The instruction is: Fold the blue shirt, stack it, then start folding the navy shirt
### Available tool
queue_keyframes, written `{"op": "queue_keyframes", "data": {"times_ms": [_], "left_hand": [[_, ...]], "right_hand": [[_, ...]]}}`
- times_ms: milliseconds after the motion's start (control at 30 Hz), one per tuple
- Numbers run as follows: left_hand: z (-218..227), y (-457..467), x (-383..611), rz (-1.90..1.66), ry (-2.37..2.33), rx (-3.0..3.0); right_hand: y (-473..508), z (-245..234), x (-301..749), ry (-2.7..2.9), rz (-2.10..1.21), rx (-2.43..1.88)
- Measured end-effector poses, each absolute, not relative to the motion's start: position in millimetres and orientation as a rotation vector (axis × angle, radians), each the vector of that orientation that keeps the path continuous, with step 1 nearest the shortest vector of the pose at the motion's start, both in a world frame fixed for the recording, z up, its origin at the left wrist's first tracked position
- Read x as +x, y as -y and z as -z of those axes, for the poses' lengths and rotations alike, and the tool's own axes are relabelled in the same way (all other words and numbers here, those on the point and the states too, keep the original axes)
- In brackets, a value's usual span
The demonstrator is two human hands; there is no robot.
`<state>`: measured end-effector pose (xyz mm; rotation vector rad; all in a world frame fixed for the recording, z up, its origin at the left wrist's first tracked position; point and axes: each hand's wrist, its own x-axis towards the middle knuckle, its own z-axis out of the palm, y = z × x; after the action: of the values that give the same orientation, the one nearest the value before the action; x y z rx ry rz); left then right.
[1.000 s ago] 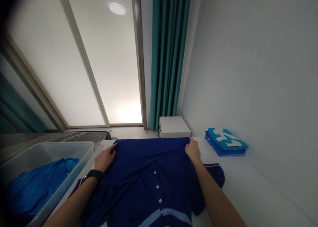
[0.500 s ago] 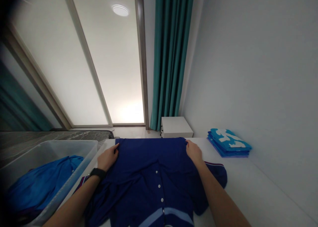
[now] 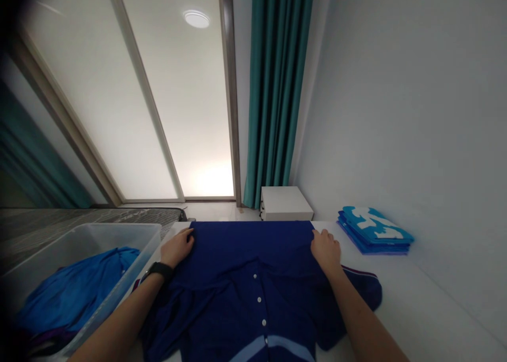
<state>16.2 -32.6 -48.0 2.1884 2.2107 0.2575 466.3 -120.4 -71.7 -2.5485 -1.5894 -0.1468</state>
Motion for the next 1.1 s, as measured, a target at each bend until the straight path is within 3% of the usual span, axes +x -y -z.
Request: {"op": "queue_keyframes", "data": {"times_ms": [100,300,433,667,1100], "left_hand": [[45.3,38.0,21.8,-0.242,-2.18,2.254],[40.5,70.2,57.7,-0.28,-2.003,2.625],[53.8,99.3,87.2,-0.196,-1.649,2.648],[78.3,96.6,102.5,-0.27,-1.623,2.735],[61.2,56.9,116.4,-0.177,-1.595,2.709]], "right_hand": [[121.0,64.6,436.3,1.815,0.382,-2.419],[133.1,56.8,352.5,2.11,0.029,-2.184],[148.4,72.1,318.2,2.119,0.013,-2.08],[138.2,89.0,325.1,2.114,-0.025,-2.053],[126.3,75.4,333.1,2.216,0.06,-1.95]]}}
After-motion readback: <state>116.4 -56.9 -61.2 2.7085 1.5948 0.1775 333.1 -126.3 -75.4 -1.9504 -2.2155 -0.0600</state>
